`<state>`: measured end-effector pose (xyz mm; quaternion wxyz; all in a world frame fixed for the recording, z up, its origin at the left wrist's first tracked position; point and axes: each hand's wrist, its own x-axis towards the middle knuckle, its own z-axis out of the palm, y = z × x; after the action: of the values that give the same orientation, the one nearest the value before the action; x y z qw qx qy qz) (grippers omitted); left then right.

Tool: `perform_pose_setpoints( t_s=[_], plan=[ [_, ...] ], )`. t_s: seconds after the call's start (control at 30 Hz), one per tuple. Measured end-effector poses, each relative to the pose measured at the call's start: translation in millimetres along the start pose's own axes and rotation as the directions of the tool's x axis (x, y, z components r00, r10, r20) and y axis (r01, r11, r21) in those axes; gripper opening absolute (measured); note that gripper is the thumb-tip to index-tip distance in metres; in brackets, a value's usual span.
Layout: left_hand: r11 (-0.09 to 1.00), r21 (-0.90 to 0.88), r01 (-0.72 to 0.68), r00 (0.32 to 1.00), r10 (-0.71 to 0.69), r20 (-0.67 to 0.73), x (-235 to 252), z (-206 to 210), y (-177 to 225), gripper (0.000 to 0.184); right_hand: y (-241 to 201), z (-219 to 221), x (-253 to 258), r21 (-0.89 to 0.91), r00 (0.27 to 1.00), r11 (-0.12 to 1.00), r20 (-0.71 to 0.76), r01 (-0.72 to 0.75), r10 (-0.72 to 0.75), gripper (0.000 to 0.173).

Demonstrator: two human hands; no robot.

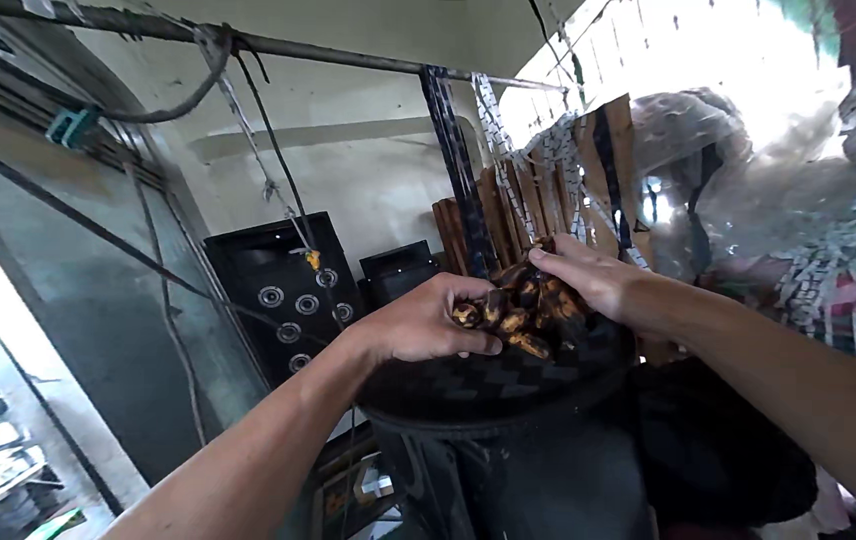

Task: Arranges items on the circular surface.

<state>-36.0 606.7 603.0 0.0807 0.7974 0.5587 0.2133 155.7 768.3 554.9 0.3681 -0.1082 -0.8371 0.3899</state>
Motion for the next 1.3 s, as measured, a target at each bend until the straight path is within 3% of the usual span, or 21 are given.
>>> perform_pose_setpoints(
  t_s=[0.1,0.23,0.4,0.6,0.77,0.83,0.93,1.03,1.1,1.17,1.23,1.3],
  plan=[
    [0.999,-0.041,-0.016,1.0,0.017,0.019,-4.8,-3.2,-1.4,0.027,-10.2,-1.7,-11.8,-0.152,0.984,0.978,0.126,0.142,-0.123,0.085],
    [0.976,-0.158,0.153,0.988,-0.145,0.059,-21.0,-15.5,11.6,0.027,-17.2,3.7,-20.0,-0.196,0.952,0.956,0.257,0.217,-0.164,0.096],
    [0.942,-0.255,0.217,0.976,-0.211,0.054,-39.8,-28.6,17.7,0.021,-17.8,9.4,-24.3,-0.259,0.957,0.942,0.249,0.214,-0.149,0.069],
    [0.902,-0.348,0.256,0.957,-0.288,-0.044,-46.3,-28.6,10.6,0.029,-19.5,8.1,-22.7,-0.285,0.946,0.928,0.286,0.239,-0.156,0.075],
    [0.754,-0.598,0.27,0.94,-0.341,-0.007,-54.2,-27.9,3.0,0.052,-16.2,8.5,-21.0,-0.252,0.962,0.941,0.21,0.228,-0.177,0.042],
    [0.844,-0.47,0.258,0.935,-0.341,-0.1,-55.6,-26.0,8.3,0.044,-16.2,4.5,-19.1,-0.25,0.965,0.946,0.21,0.206,-0.154,0.041],
    [0.986,-0.051,0.161,0.96,-0.169,-0.223,-48.8,-19.1,19.8,0.018,-10.3,4.7,-17.4,-0.216,0.98,0.959,0.119,0.183,-0.16,0.039],
    [0.978,0.187,0.091,0.985,-0.061,-0.16,-29.5,-11.2,29.7,0.011,-14.4,6.4,-19.9,-0.074,0.997,0.994,0.038,0.075,-0.073,0.042],
    [0.958,0.238,0.162,0.987,-0.159,-0.034,-16.6,-10.8,38.3,0.017,-16.3,8.9,-20.8,0.006,0.999,0.999,-0.026,0.032,-0.032,0.038],
    [0.927,0.25,0.281,0.941,-0.317,0.119,-5.1,-11.0,45.6,0.026,-16.5,9.5,-21.1,0.055,0.998,0.998,-0.067,0.003,0.0,0.036],
    [0.913,0.24,0.331,0.914,-0.373,0.161,0.9,-14.1,43.6,0.025,-17.3,8.5,-21.6,0.09,0.997,0.996,-0.073,-0.026,0.032,0.036],
    [0.937,0.07,0.341,0.928,-0.348,0.136,-7.5,-23.7,32.6,0.021,-17.3,8.5,-21.5,0.098,0.997,0.995,-0.065,-0.036,0.043,0.035]
  ],
)
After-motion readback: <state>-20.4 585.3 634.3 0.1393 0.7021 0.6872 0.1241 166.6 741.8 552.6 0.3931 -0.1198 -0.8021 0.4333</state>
